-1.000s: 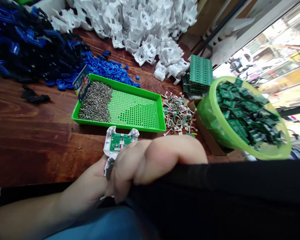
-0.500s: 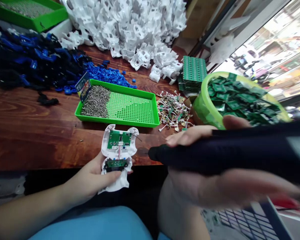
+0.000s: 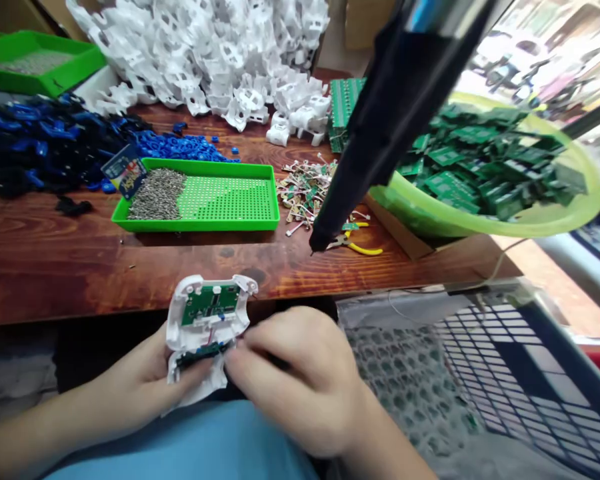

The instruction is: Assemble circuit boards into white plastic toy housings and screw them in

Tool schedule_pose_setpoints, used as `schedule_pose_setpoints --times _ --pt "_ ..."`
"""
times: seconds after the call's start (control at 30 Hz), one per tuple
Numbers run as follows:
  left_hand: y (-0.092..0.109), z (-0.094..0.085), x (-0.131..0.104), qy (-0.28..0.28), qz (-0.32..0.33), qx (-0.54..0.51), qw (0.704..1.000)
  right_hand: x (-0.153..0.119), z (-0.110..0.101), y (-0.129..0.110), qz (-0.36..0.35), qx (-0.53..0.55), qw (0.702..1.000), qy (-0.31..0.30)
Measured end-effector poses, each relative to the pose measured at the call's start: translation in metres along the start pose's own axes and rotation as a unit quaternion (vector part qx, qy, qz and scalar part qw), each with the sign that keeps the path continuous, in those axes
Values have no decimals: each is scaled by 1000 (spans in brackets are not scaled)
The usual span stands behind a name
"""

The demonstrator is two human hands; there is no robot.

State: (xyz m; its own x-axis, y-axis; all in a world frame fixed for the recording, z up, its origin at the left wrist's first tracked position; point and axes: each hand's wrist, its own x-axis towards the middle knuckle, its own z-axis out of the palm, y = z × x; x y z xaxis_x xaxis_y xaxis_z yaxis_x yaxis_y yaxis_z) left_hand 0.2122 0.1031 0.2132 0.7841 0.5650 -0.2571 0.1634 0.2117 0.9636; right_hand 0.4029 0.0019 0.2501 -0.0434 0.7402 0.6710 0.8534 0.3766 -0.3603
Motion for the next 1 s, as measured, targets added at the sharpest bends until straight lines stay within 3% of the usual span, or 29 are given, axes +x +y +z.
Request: schedule_pose_setpoints --times 0.07,0.13,0.4,0.57,0.7,1.0 --pt "1 6 -1 -17 4 29 999 -2 -1 1 -55 -24 996 -64" --pt "2 12 -1 -23 7 49 998 -2 0 5 -85 -53 992 -83" --pt "3 24 -2 -106 7 93 990 -13 -1 10 -140 -88 985 -47" --pt "-2 29 -2 -73 4 67 995 -22 4 11 -180 -77 981 -9" --pt "-2 35 -3 -24 23 58 998 -27 10 9 -167 -57 984 15" --pt "-6 28 -3 -51 33 113 992 -44 27 4 -51 -18 996 75"
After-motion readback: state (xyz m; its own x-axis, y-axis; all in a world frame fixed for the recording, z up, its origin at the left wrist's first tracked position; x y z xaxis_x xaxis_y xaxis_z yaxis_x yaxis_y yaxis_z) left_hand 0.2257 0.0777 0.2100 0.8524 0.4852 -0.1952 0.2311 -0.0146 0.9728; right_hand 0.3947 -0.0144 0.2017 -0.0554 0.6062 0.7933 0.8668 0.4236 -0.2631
